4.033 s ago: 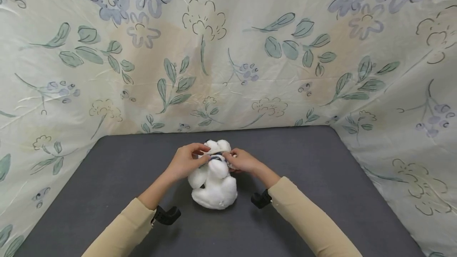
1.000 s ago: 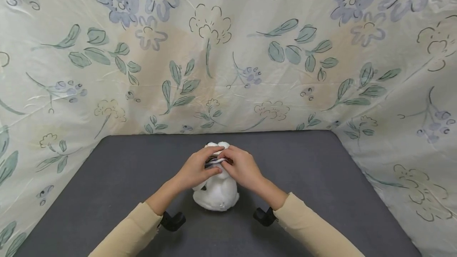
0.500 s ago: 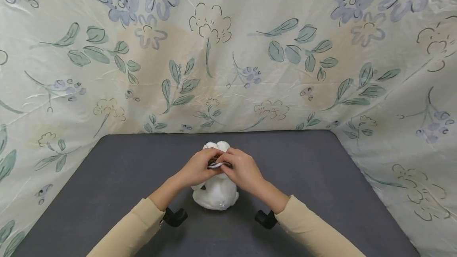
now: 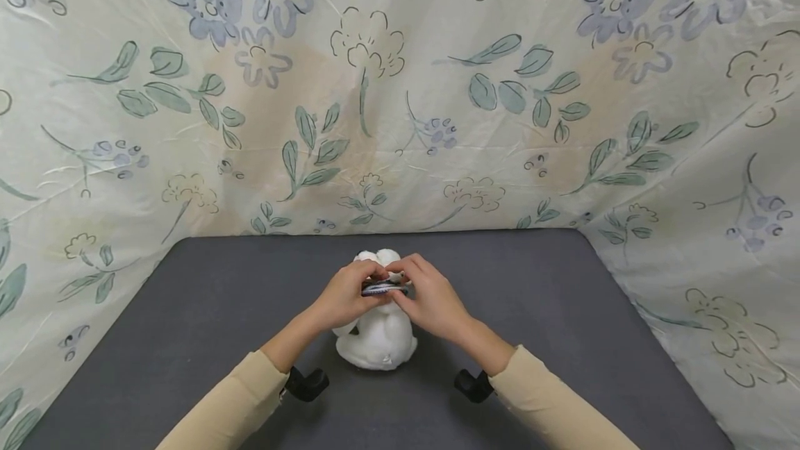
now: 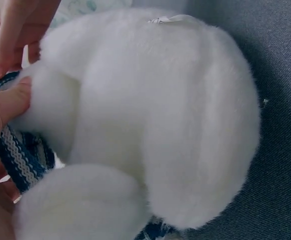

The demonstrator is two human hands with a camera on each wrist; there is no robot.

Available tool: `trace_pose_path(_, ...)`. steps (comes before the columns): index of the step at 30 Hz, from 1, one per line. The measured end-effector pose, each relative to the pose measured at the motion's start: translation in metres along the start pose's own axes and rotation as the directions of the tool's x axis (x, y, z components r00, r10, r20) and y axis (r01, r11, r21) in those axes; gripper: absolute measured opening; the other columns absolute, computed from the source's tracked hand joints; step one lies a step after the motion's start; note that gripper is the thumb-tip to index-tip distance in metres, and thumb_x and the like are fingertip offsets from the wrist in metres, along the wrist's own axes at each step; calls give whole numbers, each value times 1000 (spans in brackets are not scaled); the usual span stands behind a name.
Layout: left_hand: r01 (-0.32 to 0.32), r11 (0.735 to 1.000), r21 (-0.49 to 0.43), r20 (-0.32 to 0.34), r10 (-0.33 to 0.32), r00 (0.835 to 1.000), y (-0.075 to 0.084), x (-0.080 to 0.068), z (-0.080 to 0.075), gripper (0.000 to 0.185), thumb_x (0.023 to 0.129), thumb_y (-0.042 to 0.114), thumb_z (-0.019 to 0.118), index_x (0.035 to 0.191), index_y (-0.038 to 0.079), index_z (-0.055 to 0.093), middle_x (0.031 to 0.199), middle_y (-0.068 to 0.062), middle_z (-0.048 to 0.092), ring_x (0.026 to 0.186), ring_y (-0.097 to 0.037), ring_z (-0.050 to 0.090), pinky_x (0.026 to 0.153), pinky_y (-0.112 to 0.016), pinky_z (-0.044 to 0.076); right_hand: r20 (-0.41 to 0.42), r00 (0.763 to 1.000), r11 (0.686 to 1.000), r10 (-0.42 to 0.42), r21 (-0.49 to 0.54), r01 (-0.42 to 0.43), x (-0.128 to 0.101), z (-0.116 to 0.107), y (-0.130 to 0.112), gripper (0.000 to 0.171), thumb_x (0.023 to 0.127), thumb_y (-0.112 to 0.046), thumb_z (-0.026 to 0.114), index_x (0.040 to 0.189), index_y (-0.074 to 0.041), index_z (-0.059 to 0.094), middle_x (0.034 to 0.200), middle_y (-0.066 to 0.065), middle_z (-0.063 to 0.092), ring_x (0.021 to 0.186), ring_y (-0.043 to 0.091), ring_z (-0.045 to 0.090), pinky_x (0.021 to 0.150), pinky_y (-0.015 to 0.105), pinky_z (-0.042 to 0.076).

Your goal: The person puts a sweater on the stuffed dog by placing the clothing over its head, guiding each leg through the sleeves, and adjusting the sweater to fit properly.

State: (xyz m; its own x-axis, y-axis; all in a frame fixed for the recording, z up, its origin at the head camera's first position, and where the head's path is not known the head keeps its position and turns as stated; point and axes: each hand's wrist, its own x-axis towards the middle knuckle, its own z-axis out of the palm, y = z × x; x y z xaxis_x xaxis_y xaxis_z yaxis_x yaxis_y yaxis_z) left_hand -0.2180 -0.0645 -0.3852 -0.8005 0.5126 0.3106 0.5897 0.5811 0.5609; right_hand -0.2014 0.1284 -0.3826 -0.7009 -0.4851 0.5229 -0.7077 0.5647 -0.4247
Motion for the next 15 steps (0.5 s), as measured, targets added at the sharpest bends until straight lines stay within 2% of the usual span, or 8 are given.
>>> trace_pose_path(5, 1, 1000, 1, -18, -1, 1000, 0, -1, 2, 25, 78, 22, 74, 98, 15, 61, 91, 5, 59, 78, -6, 53, 68, -23, 45, 59, 997, 999, 55, -6, -54, -4, -2, 11, 40, 81, -14, 71, 117, -11, 54, 108, 2, 55, 89, 14, 57, 71, 30, 50)
trace_pose_path(8, -1, 1000, 10, -27, 1, 1000, 0, -1, 2, 24, 78, 21, 74, 97, 16, 60, 90, 5, 59, 78, -7, 52, 68, -23, 44, 131, 988, 996, 77, 24, -81, -6, -3, 17, 42, 82, -15, 70, 120, -11, 53, 109, 2, 55, 88, 14, 56, 72, 27, 48)
trace_pose_path(15, -13, 1000, 20, -44, 13, 999, 0, -1, 3, 25, 76, 21, 75, 94, 17, 59, 87, 6, 57, 78, -7, 50, 68, -23, 44, 319, 943, 979, 94, 140, -145, -6, -3, 29, 42, 88, -23, 63, 126, -12, 49, 111, 0, 53, 92, 21, 52, 74, 35, 48)
